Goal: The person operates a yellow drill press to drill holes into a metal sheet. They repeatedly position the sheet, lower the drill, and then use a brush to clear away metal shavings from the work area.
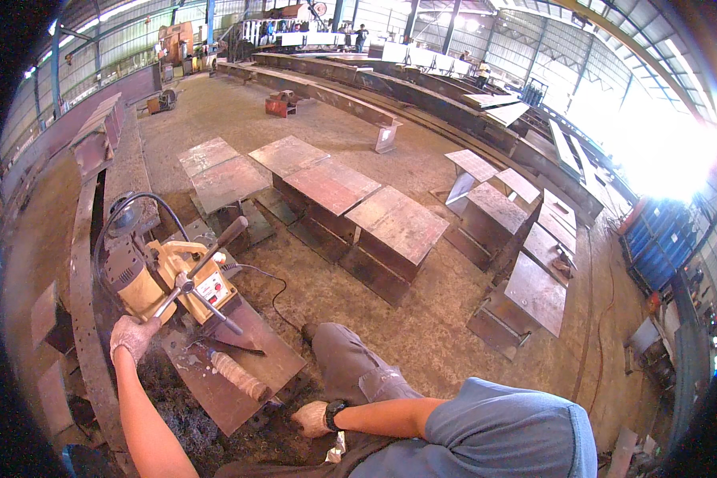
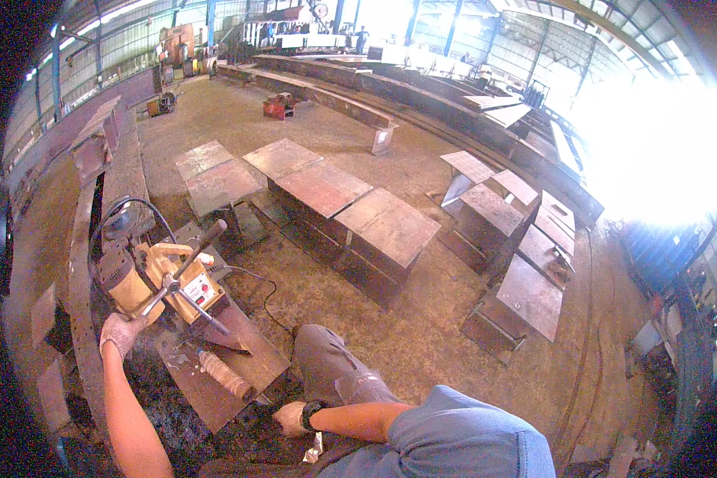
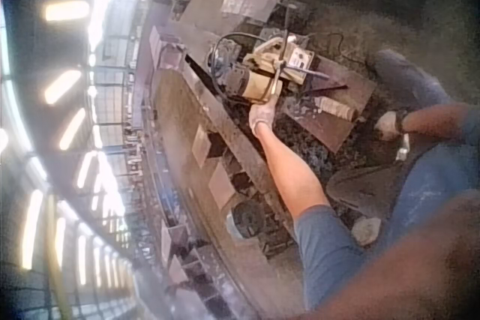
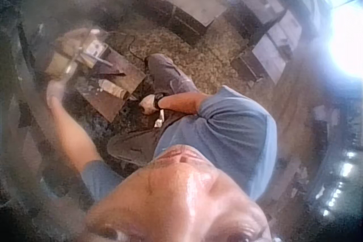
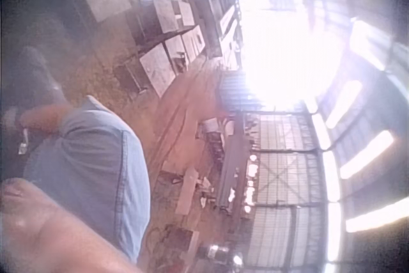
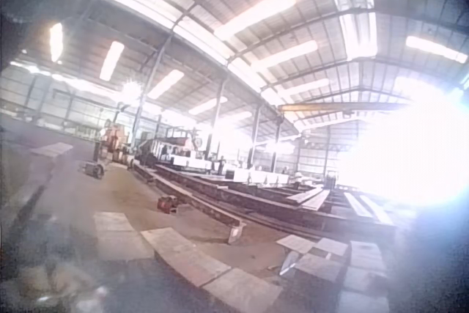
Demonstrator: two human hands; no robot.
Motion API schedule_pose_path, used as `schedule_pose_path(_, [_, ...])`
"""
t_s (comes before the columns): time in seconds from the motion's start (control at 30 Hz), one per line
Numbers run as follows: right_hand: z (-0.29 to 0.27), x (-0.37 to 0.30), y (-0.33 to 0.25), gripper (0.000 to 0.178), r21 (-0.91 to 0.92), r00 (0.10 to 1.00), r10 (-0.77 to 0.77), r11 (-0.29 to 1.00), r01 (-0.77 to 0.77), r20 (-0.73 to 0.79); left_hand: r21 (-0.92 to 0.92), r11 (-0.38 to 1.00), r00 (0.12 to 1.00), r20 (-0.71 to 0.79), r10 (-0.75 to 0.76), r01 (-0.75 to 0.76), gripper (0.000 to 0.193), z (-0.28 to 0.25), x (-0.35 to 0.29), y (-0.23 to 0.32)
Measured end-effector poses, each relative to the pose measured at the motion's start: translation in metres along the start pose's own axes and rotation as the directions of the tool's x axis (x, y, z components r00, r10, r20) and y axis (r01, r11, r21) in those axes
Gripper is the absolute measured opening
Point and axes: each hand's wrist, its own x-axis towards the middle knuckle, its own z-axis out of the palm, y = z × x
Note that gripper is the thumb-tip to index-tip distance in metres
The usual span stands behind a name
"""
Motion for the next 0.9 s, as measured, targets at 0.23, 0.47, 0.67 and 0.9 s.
schedule_pose_path(0.23, [-0.007,-0.001,-0.003,0.047,-0.020,0.997,-0.006,1.000,0.008,0.082,0.009,1.000,1.000,-0.022,-0.010,0.010,0.058,-0.001,-0.003,0.003])
schedule_pose_path(0.47, [-0.011,-0.005,-0.006,0.051,-0.009,0.996,-0.003,1.000,0.004,0.087,0.010,1.000,1.000,-0.008,-0.007,0.007,0.057,-0.005,-0.011,0.012])
schedule_pose_path(0.67, [-0.026,-0.010,-0.014,0.055,0.011,0.990,-0.006,1.000,0.004,0.141,-0.052,0.997,0.997,0.044,-0.063,0.065,0.056,-0.004,-0.010,0.011])
schedule_pose_path(0.9, [-0.039,-0.010,-0.022,0.056,0.008,0.984,-0.003,1.000,0.001,0.177,0.038,0.999,1.000,-0.019,-0.012,0.013,0.059,0.000,-0.006,0.000])
